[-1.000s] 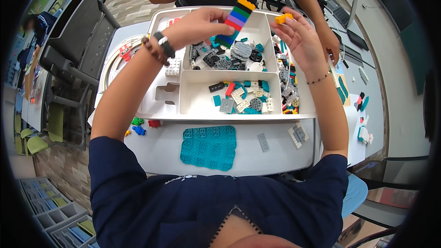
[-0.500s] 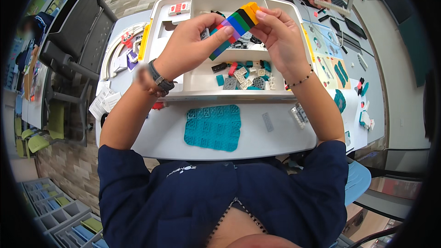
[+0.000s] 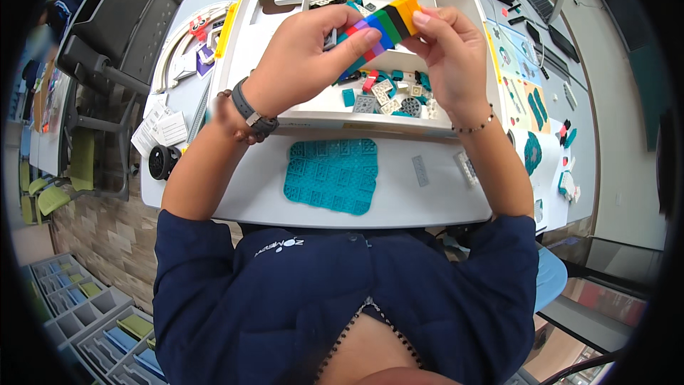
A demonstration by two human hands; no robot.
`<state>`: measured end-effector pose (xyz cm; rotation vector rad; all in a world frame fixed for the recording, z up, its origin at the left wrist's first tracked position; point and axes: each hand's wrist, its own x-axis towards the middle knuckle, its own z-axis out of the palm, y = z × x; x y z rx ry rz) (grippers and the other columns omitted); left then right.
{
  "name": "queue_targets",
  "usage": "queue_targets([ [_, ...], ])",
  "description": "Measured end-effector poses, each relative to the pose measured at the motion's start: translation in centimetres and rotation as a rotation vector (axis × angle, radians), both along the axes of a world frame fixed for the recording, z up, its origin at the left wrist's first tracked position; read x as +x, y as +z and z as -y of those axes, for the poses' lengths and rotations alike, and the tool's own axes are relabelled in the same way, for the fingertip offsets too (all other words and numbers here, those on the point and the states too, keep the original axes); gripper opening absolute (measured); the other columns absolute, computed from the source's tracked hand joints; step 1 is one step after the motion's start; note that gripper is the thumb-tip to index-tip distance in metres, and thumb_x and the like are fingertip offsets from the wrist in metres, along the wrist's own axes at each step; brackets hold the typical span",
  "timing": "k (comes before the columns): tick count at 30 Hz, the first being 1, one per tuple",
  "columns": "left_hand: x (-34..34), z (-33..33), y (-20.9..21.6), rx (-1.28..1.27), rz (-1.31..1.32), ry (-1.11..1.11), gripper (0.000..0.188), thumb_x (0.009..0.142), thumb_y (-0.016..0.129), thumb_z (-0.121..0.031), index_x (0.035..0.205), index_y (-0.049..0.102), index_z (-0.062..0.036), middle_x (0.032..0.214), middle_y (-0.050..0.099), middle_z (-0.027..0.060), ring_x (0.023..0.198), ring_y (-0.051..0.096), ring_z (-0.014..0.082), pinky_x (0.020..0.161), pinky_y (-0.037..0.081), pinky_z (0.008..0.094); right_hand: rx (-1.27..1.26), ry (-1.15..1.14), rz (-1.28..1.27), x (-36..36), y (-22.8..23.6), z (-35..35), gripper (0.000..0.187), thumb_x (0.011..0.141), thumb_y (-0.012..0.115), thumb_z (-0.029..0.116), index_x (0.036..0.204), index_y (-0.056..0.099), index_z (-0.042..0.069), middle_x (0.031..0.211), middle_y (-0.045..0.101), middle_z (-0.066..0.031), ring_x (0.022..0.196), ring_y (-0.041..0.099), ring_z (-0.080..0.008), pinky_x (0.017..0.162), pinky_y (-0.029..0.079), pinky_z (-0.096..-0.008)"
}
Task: The person sorts and assembles small plastic building bricks from a compartmentalized tray. They pick up colorful bricks, connect them into a vertical stack, and place baseplates into the tray while another person works nearby.
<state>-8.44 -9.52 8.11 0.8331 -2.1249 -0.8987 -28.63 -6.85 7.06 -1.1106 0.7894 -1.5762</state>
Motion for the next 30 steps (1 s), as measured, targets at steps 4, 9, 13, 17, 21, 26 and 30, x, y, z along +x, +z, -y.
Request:
queue_targets([
  [4,0.1,-0.1,-0.8,-0.063,-0.089,0.023,0.034,0.087,0.059,-0.033,0.093,0.063,0.0000,0.074,0.062,0.0067,0.065,0.054,0.0092,0.059,0.044,0.0230,0.005,0.016,-0.043,0.2,0.1,-0.2,0.008,0.081,0.065,0.008,0.081,0.061,0.001,0.089,0.064,-0.0119,0.083,0.064,-0.0160,0.079,0.056,-0.0317],
  [9,1.4,-0.4,-0.5,0.165,-0.206,-0.102,0.036,0.090,0.056,-0.034,0.107,0.058,-0.0023,0.086,0.062,0.0025,0.076,0.054,0.0061,0.068,0.046,0.0205,0.027,0.193,-0.267,-0.8,2.2,0.5,0.016,0.083,0.063,0.010,0.095,0.062,0.000,0.097,0.065,-0.0120,0.083,0.064,-0.0151,0.080,0.054,-0.0284],
  [13,3.0,0.2,0.3,0.402,-0.244,-0.031,0.041,0.092,0.051,-0.041,0.109,0.057,-0.0038,0.085,0.058,-0.0003,0.075,0.052,0.0026,0.066,0.044,0.0178,0.023,0.251,-0.650,-2.3,1.6,2.1,0.022,0.081,0.058,0.006,0.102,0.062,0.001,0.100,0.064,-0.0069,0.078,0.064,-0.0142,0.074,0.053,-0.0288],
  [17,3.9,1.8,-0.9,0.489,-0.181,-0.016,0.049,0.091,0.053,-0.040,0.124,0.051,-0.0034,0.105,0.058,0.0034,0.095,0.052,0.0067,0.083,0.041,0.0190,-0.527,0.284,-1.405,-1.1,-1.8,2.1,0.022,0.073,0.062,0.005,0.095,0.066,0.005,0.092,0.063,-0.0065,0.082,0.059,-0.0184,0.072,0.050,-0.0291],
  [21,3.7,1.8,-1.3,0.572,-0.165,0.013,0.048,0.092,0.052,-0.039,0.124,0.051,-0.0029,0.108,0.057,0.0029,0.098,0.051,0.0058,0.086,0.040,0.0189,-0.668,0.239,-1.644,-0.4,-2.3,2.0,0.023,0.069,0.067,0.009,0.092,0.066,0.008,0.095,0.063,-0.0022,0.081,0.058,-0.0191,0.066,0.051,-0.0292],
  [26,3.6,1.6,-1.0,0.543,-0.190,0.131,0.047,0.093,0.050,-0.038,0.124,0.049,-0.0018,0.106,0.059,0.0049,0.096,0.055,0.0086,0.083,0.043,0.0214,-0.714,0.303,-1.780,-0.6,-3.4,1.5,0.019,0.071,0.067,0.012,0.090,0.065,0.010,0.088,0.062,0.0008,0.073,0.059,-0.0184,0.061,0.051,-0.0292],
  [30,3.9,2.1,-1.0,0.601,-0.311,-0.045,0.042,0.095,0.046,-0.032,0.124,0.045,-0.0015,0.098,0.062,0.0094,0.087,0.061,0.0139,0.078,0.048,0.0261,-0.584,0.299,-1.676,-0.6,-2.1,1.8,0.015,0.074,0.066,0.011,0.089,0.064,0.009,0.083,0.060,-0.0023,0.069,0.059,-0.0182,0.059,0.050,-0.0272],
])
